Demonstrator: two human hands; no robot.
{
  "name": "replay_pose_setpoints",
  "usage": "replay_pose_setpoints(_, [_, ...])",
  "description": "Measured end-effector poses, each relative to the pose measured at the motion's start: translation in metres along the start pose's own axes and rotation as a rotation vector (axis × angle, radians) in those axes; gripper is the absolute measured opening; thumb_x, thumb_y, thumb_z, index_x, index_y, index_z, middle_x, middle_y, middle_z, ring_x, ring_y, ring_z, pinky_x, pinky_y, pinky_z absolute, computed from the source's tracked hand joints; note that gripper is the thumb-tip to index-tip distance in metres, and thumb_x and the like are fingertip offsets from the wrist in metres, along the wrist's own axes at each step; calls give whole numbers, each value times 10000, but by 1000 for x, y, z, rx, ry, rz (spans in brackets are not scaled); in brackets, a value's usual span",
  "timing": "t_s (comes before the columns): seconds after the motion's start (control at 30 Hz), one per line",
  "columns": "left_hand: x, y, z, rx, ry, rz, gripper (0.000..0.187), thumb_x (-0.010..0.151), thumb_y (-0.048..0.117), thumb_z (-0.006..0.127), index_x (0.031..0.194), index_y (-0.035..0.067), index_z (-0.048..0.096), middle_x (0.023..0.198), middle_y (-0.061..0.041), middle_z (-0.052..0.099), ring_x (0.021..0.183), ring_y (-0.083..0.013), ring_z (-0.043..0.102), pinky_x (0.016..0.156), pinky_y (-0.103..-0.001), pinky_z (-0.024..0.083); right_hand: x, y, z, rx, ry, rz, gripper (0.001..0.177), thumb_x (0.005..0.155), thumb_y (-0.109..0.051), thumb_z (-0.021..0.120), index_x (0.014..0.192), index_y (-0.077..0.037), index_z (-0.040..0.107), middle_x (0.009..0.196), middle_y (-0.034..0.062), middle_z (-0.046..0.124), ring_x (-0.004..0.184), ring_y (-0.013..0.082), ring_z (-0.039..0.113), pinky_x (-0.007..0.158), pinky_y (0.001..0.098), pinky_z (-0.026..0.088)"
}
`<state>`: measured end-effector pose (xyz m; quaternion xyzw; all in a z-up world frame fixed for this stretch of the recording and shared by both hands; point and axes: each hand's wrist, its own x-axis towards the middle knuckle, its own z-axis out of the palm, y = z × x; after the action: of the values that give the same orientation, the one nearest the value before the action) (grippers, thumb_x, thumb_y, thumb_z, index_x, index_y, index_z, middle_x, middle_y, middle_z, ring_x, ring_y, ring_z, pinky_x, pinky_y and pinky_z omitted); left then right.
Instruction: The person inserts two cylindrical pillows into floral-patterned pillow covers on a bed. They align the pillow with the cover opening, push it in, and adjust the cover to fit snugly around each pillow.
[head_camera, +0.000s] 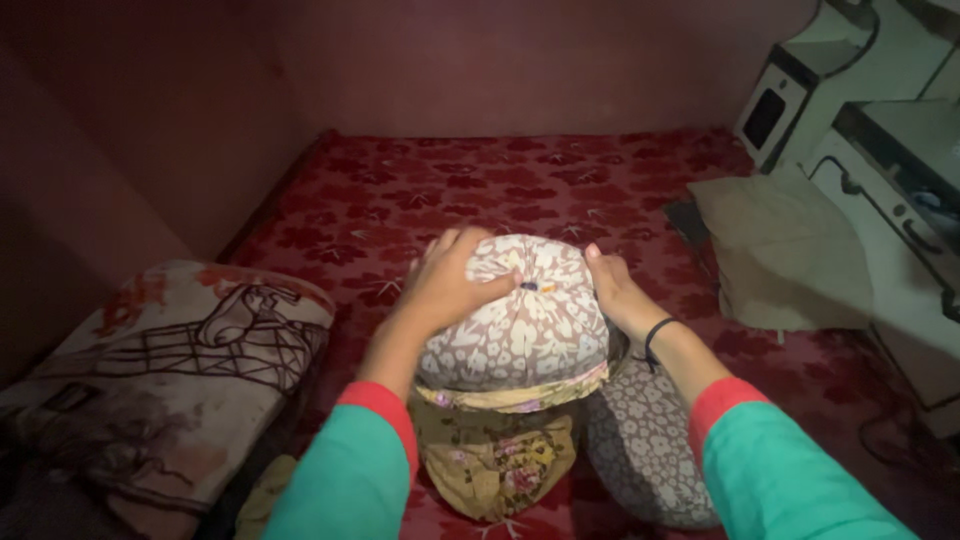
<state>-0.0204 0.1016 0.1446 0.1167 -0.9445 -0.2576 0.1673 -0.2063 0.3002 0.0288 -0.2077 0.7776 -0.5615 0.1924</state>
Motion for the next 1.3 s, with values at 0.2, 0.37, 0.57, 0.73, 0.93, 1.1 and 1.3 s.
replay_pose_setpoints(0.2, [10,24,10,378,-82,227,1296,495,780,874,1567,244,379,1578,-248,311,1465,-492,247,1019,-820,222,24,0,9,-50,24,-102,928,938,-735,417,1435,44,328,1387,245,544,1323,278,541,1098,366,420])
replay_pose_setpoints(0.37, [19,22,5,465,-165,134,1214,603,732,801,1572,177,326,1482,-236,438,1408,-432,389,1086,-764,298,13,25,19,8,117,-258,862,903,-621,607,1410,9,310,1331,251,528,1249,287,537,1022,365,457])
replay_pose_setpoints(0.57, [30,7,-4,466,-168,87,1152,662,697,748,1553,108,316,1450,-283,453,1363,-449,423,1090,-640,370,-3,43,27,-212,276,-285,659,834,-537,811,1105,-7,530,1173,206,603,1102,269,584,968,366,494])
replay_pose_setpoints(0.73, [32,-7,-15,468,-175,40,1123,729,712,693,1572,76,309,1442,-332,469,1351,-490,456,1118,-567,405,-12,34,25,-144,38,-359,559,743,-319,911,1078,-51,554,1129,130,639,1066,210,601,905,364,499])
replay_pose_setpoints(0.93, [30,-15,-23,476,-217,-52,1100,757,704,669,1582,108,253,1452,-328,433,1363,-482,422,1111,-579,375,-30,-5,25,-496,-171,-222,791,707,-290,876,1360,-139,456,1231,172,665,1119,303,653,951,401,523])
replay_pose_setpoints(1.1, [26,-14,-28,463,-216,-43,1077,779,686,656,1598,109,259,1462,-314,450,1367,-475,442,1138,-567,381,-40,-35,38,-1030,-245,40,926,817,-444,767,1577,-276,265,1428,120,604,1288,341,601,1051,496,475])
replay_pose_setpoints(1.3, [16,-12,-16,446,-155,-14,1086,733,657,722,1558,114,272,1480,-269,409,1403,-446,352,1142,-656,256,-21,4,56,-831,-174,111,857,838,-428,751,1562,-260,324,1387,171,625,1291,365,589,1073,505,446])
